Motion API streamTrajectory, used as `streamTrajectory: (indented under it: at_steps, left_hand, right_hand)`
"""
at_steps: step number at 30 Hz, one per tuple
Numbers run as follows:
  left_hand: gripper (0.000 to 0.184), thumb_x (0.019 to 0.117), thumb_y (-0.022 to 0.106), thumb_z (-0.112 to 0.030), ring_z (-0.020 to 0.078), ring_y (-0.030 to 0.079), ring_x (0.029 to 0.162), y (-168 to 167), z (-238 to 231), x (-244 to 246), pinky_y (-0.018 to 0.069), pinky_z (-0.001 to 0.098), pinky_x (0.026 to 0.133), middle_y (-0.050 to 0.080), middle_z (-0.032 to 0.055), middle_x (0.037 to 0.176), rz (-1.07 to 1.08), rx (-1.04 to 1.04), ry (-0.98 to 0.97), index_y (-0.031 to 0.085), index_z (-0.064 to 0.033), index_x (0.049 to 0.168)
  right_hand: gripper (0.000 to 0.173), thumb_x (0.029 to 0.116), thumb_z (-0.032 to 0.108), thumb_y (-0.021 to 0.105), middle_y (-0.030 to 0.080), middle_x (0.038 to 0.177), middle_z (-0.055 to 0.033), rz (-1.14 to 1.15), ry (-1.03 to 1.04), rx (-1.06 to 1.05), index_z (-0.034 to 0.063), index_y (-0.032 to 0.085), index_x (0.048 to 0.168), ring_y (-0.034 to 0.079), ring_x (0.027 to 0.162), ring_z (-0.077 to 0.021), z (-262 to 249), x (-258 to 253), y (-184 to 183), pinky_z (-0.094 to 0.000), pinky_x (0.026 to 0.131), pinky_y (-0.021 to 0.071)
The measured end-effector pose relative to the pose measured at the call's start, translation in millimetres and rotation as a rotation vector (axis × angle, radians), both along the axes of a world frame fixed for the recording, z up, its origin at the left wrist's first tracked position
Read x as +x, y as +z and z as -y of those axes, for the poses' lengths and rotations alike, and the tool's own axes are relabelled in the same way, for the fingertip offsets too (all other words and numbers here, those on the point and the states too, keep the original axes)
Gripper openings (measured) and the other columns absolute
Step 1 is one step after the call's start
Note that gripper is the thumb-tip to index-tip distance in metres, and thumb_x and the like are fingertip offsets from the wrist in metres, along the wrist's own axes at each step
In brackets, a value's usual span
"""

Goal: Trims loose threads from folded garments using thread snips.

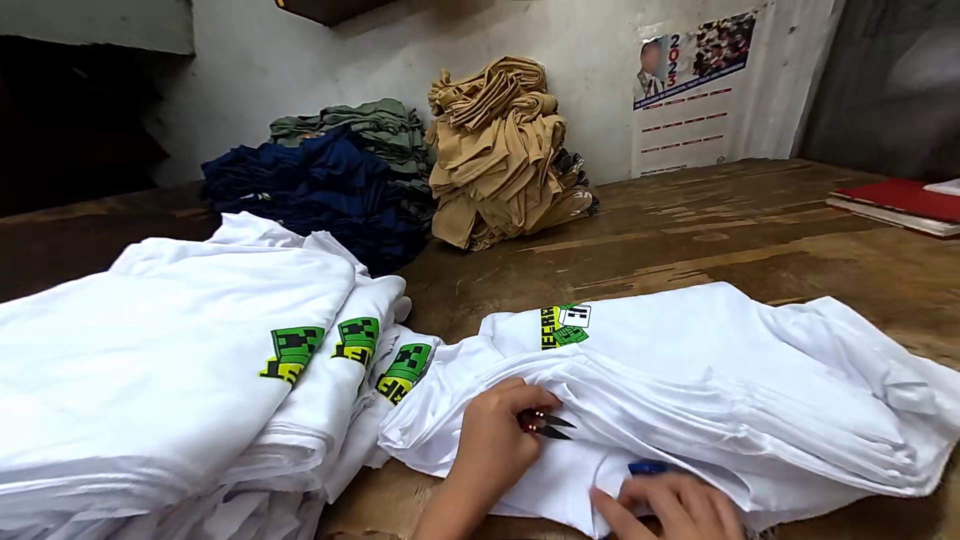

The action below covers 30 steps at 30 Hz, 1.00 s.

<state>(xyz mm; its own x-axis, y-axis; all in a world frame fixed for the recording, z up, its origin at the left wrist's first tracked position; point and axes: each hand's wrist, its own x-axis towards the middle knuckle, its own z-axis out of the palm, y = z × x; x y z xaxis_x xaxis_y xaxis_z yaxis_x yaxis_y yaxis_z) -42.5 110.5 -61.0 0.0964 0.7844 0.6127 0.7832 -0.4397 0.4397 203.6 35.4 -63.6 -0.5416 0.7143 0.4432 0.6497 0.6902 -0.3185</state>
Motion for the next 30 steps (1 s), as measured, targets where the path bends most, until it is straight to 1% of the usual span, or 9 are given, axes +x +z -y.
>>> streamTrajectory:
  at_steps: [2, 5, 7, 9, 12, 15, 20, 25, 30]
  left_hand:
    - [0.029, 0.0727, 0.069, -0.013, 0.0047, 0.066, 0.074, 6.6, 4.1, -0.1, 0.0566, 0.0305, 0.065, 0.069, -0.0098, 0.080, -0.014, -0.073, -0.004, 0.080, -0.0261, 0.096]
    - [0.017, 0.0823, 0.076, -0.028, 0.0119, 0.066, 0.068, 28.9, 30.8, 5.4, 0.0581, 0.0392, 0.064, 0.070, -0.0039, 0.077, -0.047, -0.323, 0.049, 0.078, -0.0198, 0.097]
    - [0.034, 0.0909, 0.072, -0.047, 0.0201, 0.067, 0.066, 47.2, 49.7, 14.0, 0.0556, 0.0486, 0.064, 0.069, 0.0025, 0.071, -0.054, -0.605, 0.113, 0.076, -0.0130, 0.089]
    - [0.042, 0.0924, 0.069, -0.053, 0.0203, 0.069, 0.068, 51.1, 58.9, 18.0, 0.0561, 0.0485, 0.066, 0.071, 0.0039, 0.072, -0.028, -0.765, 0.111, 0.077, -0.0113, 0.087]
    - [0.034, 0.0936, 0.070, -0.046, 0.0158, 0.065, 0.064, 36.5, 65.8, 15.4, 0.0544, 0.0418, 0.063, 0.068, 0.0008, 0.071, 0.056, -0.672, 0.106, 0.076, -0.0120, 0.094]
    - [0.034, 0.0944, 0.069, -0.042, 0.0170, 0.063, 0.063, 34.2, 74.0, 14.4, 0.0510, 0.0414, 0.061, 0.066, 0.0032, 0.069, 0.074, -0.665, 0.124, 0.074, -0.0088, 0.088]
    - [0.027, 0.0923, 0.075, -0.034, 0.0126, 0.068, 0.065, 22.3, 75.5, 29.7, 0.0576, 0.0373, 0.066, 0.072, 0.0023, 0.074, 0.290, -0.710, -0.017, 0.076, -0.0070, 0.092]
    - [0.008, 0.0926, 0.073, -0.011, 0.0034, 0.060, 0.061, 10.8, 75.2, 38.5, 0.0508, 0.0229, 0.058, 0.069, -0.0019, 0.073, 0.684, -0.518, -0.072, 0.073, -0.0042, 0.096]
    - [0.024, 0.0826, 0.083, -0.011, 0.0088, 0.072, 0.076, 18.7, 81.4, 35.8, 0.0612, 0.0293, 0.070, 0.075, 0.0011, 0.088, 0.408, -0.406, 0.035, 0.073, -0.0066, 0.103]
  right_hand:
    - [0.040, 0.1037, 0.048, 0.054, 0.071, 0.110, -0.0146, 0.088, -0.005, 0.035, 0.0232, 0.075, 0.128, 0.064, 0.106, -0.0386, -12.5, -9.9, -0.6, -0.0622, 0.094, 0.0443]
    - [0.021, 0.0984, 0.035, 0.067, 0.072, 0.106, -0.0101, -0.127, 0.042, 0.022, 0.0240, 0.084, 0.105, 0.063, 0.103, -0.0322, -21.0, -18.5, -6.7, -0.0571, 0.091, 0.0435]
    - [0.014, 0.0915, 0.030, 0.075, 0.072, 0.108, -0.0114, -0.208, 0.012, 0.015, 0.0210, 0.084, 0.097, 0.064, 0.104, -0.0320, -20.9, -19.8, -9.0, -0.0574, 0.091, 0.0445]
    - [0.033, 0.0861, 0.040, 0.078, 0.071, 0.116, -0.0161, -0.160, -0.089, 0.041, 0.0138, 0.080, 0.106, 0.066, 0.107, -0.0355, -16.0, -21.7, -9.5, -0.0592, 0.092, 0.0474]
    - [0.053, 0.0873, 0.059, 0.069, 0.068, 0.126, -0.0179, 0.030, -0.219, 0.091, 0.0170, 0.078, 0.118, 0.063, 0.113, -0.0410, -7.2, -24.5, -4.3, -0.0632, 0.096, 0.0441]
    - [0.022, 0.0940, 0.034, 0.070, 0.068, 0.130, -0.0141, -0.058, -0.053, 0.005, 0.0232, 0.082, 0.109, 0.059, 0.120, -0.0403, -9.7, -22.5, -7.0, -0.0645, 0.100, 0.0390]
    - [0.009, 0.0911, 0.011, 0.075, 0.072, 0.103, -0.0159, -0.487, 0.132, 0.021, 0.0093, 0.082, 0.095, 0.067, 0.103, -0.0247, -16.3, -21.2, -15.4, -0.0379, 0.093, 0.0554]
    - [0.014, 0.0934, 0.010, 0.073, 0.070, 0.097, -0.0122, -0.692, -0.067, -0.054, -0.0005, 0.075, 0.085, 0.068, 0.091, -0.0110, -19.7, -24.6, -13.0, -0.0210, 0.083, 0.0575]
    - [0.014, 0.0941, 0.008, 0.070, 0.068, 0.098, -0.0133, -0.719, -0.130, -0.077, -0.0018, 0.072, 0.084, 0.069, 0.085, -0.0114, -19.9, -26.3, -14.1, -0.0216, 0.077, 0.0596]
